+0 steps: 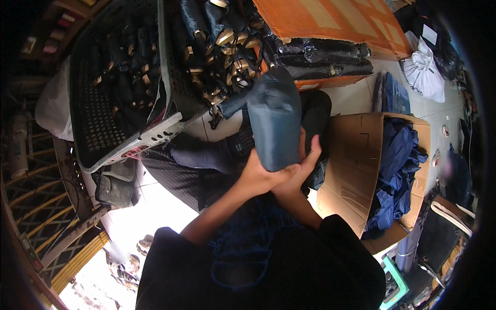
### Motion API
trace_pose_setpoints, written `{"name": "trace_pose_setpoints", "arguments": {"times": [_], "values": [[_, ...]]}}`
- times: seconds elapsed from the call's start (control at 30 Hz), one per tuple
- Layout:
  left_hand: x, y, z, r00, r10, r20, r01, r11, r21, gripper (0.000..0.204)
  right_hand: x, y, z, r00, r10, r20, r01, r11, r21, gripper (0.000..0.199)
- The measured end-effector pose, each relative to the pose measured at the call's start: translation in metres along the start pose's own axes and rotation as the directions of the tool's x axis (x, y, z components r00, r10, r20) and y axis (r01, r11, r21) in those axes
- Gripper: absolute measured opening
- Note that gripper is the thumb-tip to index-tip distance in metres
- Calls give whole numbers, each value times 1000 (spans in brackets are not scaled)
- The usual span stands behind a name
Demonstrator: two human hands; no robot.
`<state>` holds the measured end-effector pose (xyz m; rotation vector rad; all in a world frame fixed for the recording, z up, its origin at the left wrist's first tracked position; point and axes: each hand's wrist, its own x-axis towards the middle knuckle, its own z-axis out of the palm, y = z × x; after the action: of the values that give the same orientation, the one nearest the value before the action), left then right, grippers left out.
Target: The person sits on the floor and repeatedly picks up dark cylindrical items from a basket, wraps them in dark fabric, and places them into a cardboard box. The person handles the items one at a time, folding the fabric around each item before stacking them in the box.
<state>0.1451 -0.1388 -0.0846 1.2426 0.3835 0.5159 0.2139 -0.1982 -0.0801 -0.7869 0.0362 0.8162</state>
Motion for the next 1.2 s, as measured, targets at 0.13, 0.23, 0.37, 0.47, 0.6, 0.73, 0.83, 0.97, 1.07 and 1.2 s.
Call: {"name": "trace_pose_setpoints", "arguments": {"times": [0.13,0.23,0.37,0.47,0.6,0.73,0.83,0.97,1.07,1.2], "values": [[-3,-1,-5,985,-169,38,173,979,-112,34,7,9,-7,986,49,-157,-58,997,-52,54],[-7,-3,-20,980,-198,37,198,980,-1,42,14,29,-20,995,-50,-85,20,946,-322,48],[2,-24,-52,942,-334,-8,319,891,322,55,31,29,-45,977,179,117,-130,931,-340,34],[0,-45,-73,902,-413,-127,414,740,531,63,49,38,-61,912,400,85,-316,820,-477,31],[8,-82,-106,925,-274,-261,376,584,719,66,79,62,-81,885,461,61,-251,584,-772,36],[36,-123,-158,978,108,-177,153,194,969,70,80,48,-87,969,149,198,100,494,-864,34],[57,-121,-164,993,36,-115,115,3,993,70,65,5,-86,899,-298,320,330,-20,-944,27],[54,-148,-152,978,171,-120,138,-101,985,62,47,-26,-124,874,-458,162,39,-266,-963,33],[44,-130,-121,942,312,-123,130,-1,992,57,40,-27,-159,917,-394,-61,-146,-188,-971,41],[28,-104,-79,946,307,-101,-13,346,938,43,53,-23,-191,961,-147,-234,-231,38,-972,47]]}}
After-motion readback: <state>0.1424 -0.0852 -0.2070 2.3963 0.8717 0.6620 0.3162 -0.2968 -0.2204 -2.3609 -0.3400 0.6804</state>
